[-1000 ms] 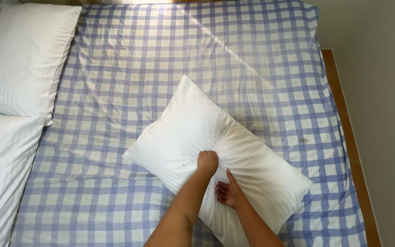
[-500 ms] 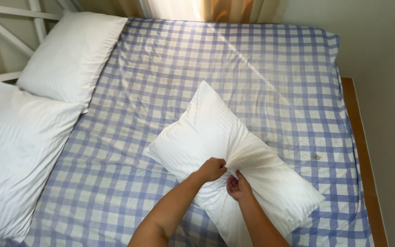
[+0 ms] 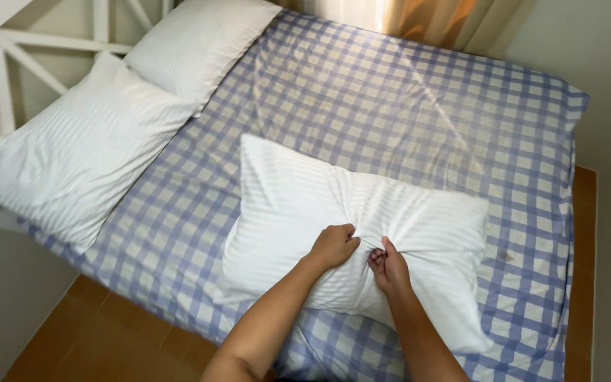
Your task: The person puts a white pillowcase onto a pillow on a bed with a blue and white checkered sheet. They insert the pillow into the case, adjust the fabric to fit the corners, and smooth the surface before placing the finished pillow against the headboard.
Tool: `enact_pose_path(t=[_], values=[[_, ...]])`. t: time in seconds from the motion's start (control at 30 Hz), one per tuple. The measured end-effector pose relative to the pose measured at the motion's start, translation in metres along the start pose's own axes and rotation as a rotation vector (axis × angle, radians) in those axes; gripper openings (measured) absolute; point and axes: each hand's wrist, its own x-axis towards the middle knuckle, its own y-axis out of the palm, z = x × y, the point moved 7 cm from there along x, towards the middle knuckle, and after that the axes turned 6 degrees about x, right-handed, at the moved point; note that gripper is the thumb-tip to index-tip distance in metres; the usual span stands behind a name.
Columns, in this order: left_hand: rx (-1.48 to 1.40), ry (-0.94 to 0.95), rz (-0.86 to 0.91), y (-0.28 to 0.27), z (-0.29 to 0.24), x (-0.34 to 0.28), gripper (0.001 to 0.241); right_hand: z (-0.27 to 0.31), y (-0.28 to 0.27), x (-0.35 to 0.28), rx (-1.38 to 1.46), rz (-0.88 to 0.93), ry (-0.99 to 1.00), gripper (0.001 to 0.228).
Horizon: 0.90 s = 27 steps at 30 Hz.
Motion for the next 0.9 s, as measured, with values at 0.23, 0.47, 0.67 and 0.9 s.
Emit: enact_pose_path(t=[0.23,0.47,0.67,0.9], values=[[0.004,-0.206,-0.099,0.023,0.022,-0.059,0.028,-0.003,0.015,-0.029,-0.247,-0.097,0.1,0.039],[-0.046,-0.448,-0.089,0.078,0.043,-0.099,0.021,0.011,-0.001,-0.043,-0.687,-0.202,0.017,0.035],[-0.043,-0.665,0.006,0.1,0.062,-0.143,0.035,0.0,-0.041,-0.054,-0.74,-0.183,0.089,0.042],[0.014,-0.758,-0.081,0.107,0.077,-0.187,0.078,-0.037,-0.118,-0.048,-0.725,-0.277,0.339,0.04]])
